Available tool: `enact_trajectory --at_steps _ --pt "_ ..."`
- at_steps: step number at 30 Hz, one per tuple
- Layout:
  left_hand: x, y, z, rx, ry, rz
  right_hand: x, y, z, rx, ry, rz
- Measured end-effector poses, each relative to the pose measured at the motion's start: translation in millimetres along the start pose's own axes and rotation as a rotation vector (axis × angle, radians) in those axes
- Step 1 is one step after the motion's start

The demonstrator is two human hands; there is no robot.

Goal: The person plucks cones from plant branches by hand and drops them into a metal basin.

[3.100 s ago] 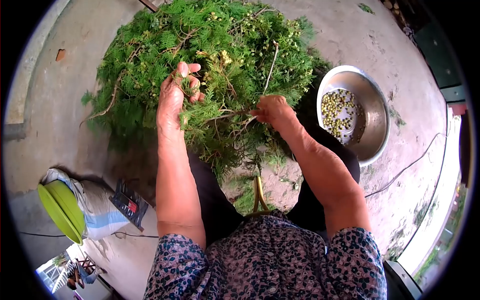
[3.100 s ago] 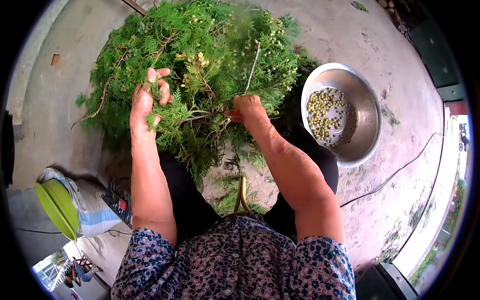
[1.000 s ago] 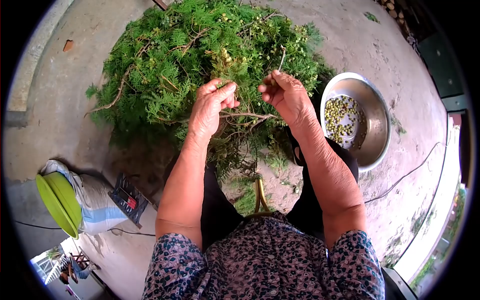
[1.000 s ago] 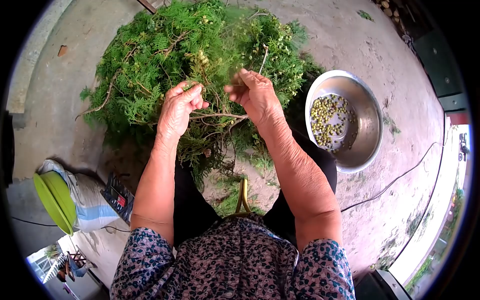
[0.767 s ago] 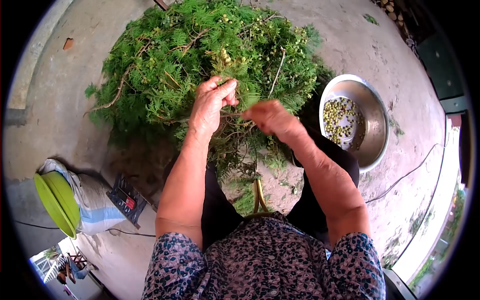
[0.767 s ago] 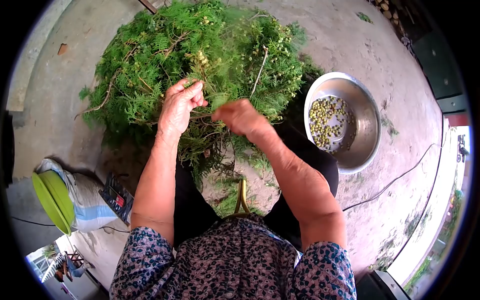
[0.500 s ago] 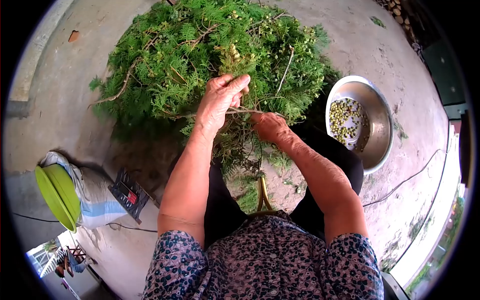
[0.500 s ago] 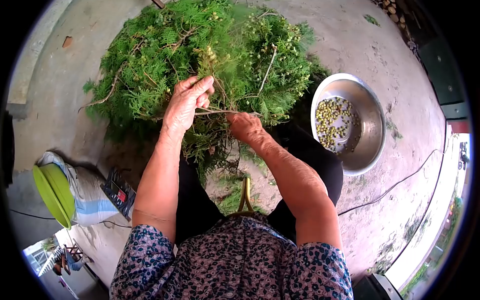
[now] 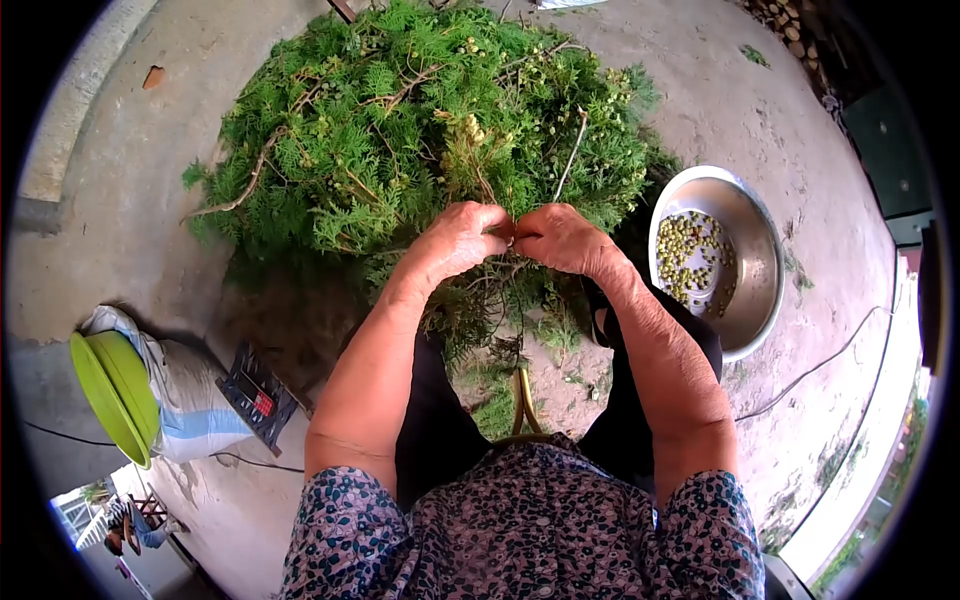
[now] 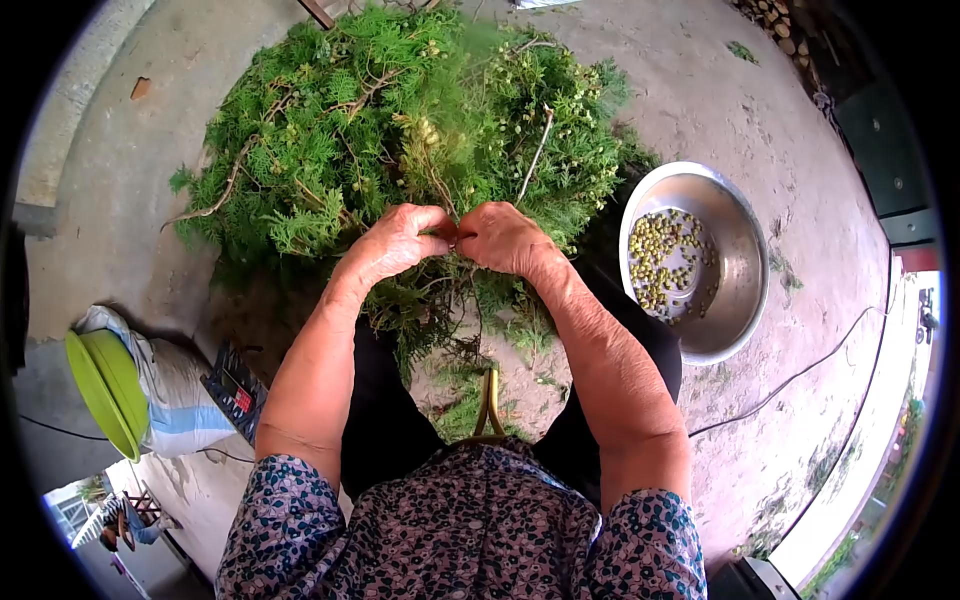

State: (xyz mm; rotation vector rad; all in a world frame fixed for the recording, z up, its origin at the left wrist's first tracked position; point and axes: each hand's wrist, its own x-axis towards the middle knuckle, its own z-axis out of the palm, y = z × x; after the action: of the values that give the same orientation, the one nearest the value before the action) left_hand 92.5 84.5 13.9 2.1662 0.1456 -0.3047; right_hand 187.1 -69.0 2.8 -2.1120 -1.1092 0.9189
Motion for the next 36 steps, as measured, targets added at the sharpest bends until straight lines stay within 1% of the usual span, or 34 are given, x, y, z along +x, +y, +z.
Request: enact_trajectory --at_steps 3,4,5,7,8,9,11,12,15,16,19,21,24,29,30,32,34,35,36 --pt "1 3 3 0.049 -0.010 0.021 -2 -1 -5 0.046 0.055 -0.039" --pt "2 3 4 -0.014 -0.014 -0.002 -1 -3 -7 0.054 0.080 -0.060" --pt "4 1 4 -0.009 -0.010 0.002 -2 -4 -7 0.051 0.085 -0.064" --pt "7 -2 2 -0.132 0.044 -0.039 -4 -5 -7 0.290 0.244 0.086" --pt "5 -2 1 -0.217 0.097 0.007 -5 -4 -9 0.445 0.278 0.191" --pt "5 -1 -1 -0.215 0.099 0.013 -6 0 -10 0.442 0.283 0.188" --pt "3 2 -5 -0.315 0.140 -0.122 -6 8 -8 0.905 0.397 0.126" --pt "2 6 -8 -0.330 0.133 -0.157 -6 6 -7 0.971 0.410 0.136" --pt "-1 11 -7 -0.345 0.157 -0.146 -1 3 3 1.051 0.376 0.098" --pt "1 8 -6 -0.314 0.162 -0.086 -1 0 5 1.077 0.342 0.067" --pt "3 3 -3 -0.356 0.181 -0.027 2 -3 11 1.088 0.299 0.040" --pt "3 1 -4 -0.334 0.168 -0.045 2 -6 10 1.093 0.298 0.033" --pt "4 -1 -2 -0.374 0.205 -0.031 4 -9 10 1.079 0.308 0.029" --pt "6 -5 -3 -0.290 0.221 0.003 6 -10 13 1.018 0.325 0.033" --pt "4 -2 -4 -0.290 0.220 0.002 5 -11 12 1.007 0.312 0.065" --pt "-1 7 -8 -0.398 0.168 -0.083 5 -11 11 0.997 0.300 0.095" --pt "-3 7 -7 -0.439 0.161 -0.074 5 -10 14 1.120 0.275 0.090" --pt "-3 7 -7 -0.481 0.153 -0.065 6 -8 14 1.120 0.275 0.088" --pt "-3 6 -6 -0.481 0.153 -0.064 6 -6 15 1.274 0.230 0.103"
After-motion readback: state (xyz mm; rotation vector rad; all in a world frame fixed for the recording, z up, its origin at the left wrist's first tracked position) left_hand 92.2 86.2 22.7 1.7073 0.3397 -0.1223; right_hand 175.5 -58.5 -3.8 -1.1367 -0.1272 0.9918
